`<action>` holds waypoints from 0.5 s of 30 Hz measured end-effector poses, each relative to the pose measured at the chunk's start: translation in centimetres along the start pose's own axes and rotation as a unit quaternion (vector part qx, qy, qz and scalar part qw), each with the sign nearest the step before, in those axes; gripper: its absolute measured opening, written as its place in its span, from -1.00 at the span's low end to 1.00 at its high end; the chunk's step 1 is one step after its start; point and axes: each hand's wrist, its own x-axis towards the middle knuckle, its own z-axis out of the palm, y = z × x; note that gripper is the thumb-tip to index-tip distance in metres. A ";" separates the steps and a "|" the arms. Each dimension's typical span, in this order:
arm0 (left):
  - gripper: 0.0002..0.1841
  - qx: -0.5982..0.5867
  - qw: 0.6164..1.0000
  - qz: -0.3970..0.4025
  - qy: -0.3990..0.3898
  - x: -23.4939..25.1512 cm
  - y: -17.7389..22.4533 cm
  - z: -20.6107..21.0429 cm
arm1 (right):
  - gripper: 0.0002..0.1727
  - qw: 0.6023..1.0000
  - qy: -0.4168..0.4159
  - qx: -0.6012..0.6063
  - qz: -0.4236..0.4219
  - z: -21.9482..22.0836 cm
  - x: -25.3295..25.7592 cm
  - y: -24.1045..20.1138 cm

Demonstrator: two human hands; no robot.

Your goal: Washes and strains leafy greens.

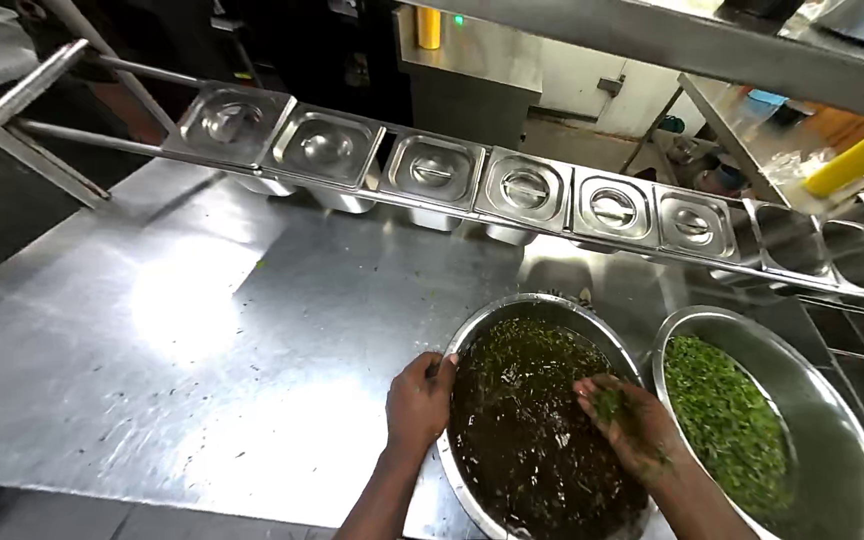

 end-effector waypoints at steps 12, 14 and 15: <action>-0.62 -0.001 1.000 0.003 -0.013 0.4 -0.2 -0.1 | -0.77 0.997 0.042 0.037 -0.059 4.9 5.3 0.6; -0.63 -0.011 1.000 -0.003 -0.009 0.4 -0.4 0.0 | -0.77 0.998 0.022 0.015 -0.056 6.3 6.2 0.9; -0.63 -0.014 1.000 -0.005 -0.009 0.4 -0.4 0.1 | -0.77 0.999 0.012 0.004 -0.052 7.0 6.6 1.1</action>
